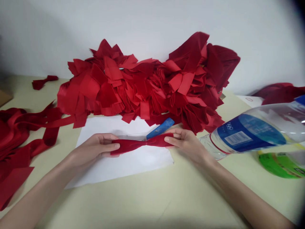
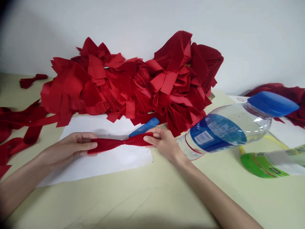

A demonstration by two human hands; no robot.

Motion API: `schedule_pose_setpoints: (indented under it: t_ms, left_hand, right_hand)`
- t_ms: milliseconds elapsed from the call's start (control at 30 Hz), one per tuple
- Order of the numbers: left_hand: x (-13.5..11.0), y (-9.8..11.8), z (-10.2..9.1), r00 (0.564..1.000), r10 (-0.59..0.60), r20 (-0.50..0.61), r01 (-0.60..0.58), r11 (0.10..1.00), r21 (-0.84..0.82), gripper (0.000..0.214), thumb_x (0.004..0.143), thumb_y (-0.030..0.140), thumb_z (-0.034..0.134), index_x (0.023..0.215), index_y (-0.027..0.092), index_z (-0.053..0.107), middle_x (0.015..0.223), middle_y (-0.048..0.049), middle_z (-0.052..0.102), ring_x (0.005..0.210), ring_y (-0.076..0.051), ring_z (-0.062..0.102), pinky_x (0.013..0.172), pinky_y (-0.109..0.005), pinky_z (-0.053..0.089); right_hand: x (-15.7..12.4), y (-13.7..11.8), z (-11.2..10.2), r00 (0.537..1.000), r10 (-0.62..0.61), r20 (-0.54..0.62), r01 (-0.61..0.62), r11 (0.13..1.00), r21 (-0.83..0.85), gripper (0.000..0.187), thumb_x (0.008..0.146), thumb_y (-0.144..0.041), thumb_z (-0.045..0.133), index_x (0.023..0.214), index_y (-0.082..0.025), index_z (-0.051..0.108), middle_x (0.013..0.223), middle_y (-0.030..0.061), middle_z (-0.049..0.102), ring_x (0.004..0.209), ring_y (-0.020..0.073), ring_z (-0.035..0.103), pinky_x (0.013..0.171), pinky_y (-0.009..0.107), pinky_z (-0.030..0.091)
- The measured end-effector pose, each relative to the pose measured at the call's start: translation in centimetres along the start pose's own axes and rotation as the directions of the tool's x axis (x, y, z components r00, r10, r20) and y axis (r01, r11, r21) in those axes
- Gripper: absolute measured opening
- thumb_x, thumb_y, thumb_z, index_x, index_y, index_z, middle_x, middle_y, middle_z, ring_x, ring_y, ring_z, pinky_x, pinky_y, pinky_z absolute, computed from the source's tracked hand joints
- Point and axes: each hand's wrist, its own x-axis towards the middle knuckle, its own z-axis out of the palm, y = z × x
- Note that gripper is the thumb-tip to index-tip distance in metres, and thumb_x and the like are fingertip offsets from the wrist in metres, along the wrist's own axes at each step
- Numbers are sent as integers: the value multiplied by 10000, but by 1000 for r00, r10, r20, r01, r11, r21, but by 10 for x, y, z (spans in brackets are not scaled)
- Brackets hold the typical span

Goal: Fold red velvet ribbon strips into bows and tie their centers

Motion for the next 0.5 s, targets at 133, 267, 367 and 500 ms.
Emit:
schedule_pose_setpoints:
  t_ms: [133,267,367,500]
  left_hand:
    - [3,-1,-5,999,-25,-45,24,999,-35,236,656,204,757,883,182,696,641,39,600,670,-118,608,847,-359,536]
    - [5,-2,-5,998,9,-67,-9,1000,-4,200,649,205,761,834,169,694,565,53,601,605,-106,619,831,-336,545]
    - [5,-3,-6,997,27,-72,-25,999,27,190,645,223,766,804,166,679,609,23,659,659,-148,672,817,-325,544]
    - [4,-3,-10,997,36,-69,-30,996,86,185,664,249,753,802,164,665,715,-23,706,751,-196,694,794,-315,542]
  right_hand:
    - [3,2,-2,999,5,-53,-9,997,-70,232,652,-340,729,757,-158,632,740,33,691,666,157,649,619,280,519]
    - [4,3,-2,998,12,-57,-15,998,-64,238,628,-340,744,693,-163,599,657,10,662,568,129,618,536,255,512]
    - [3,3,-2,997,-40,-64,36,997,-74,244,640,-340,742,666,-162,577,624,2,643,532,118,602,502,241,500]
    - [1,1,-2,991,-106,-86,99,992,-78,232,649,-330,740,675,-165,578,602,-16,615,529,113,590,493,230,490]
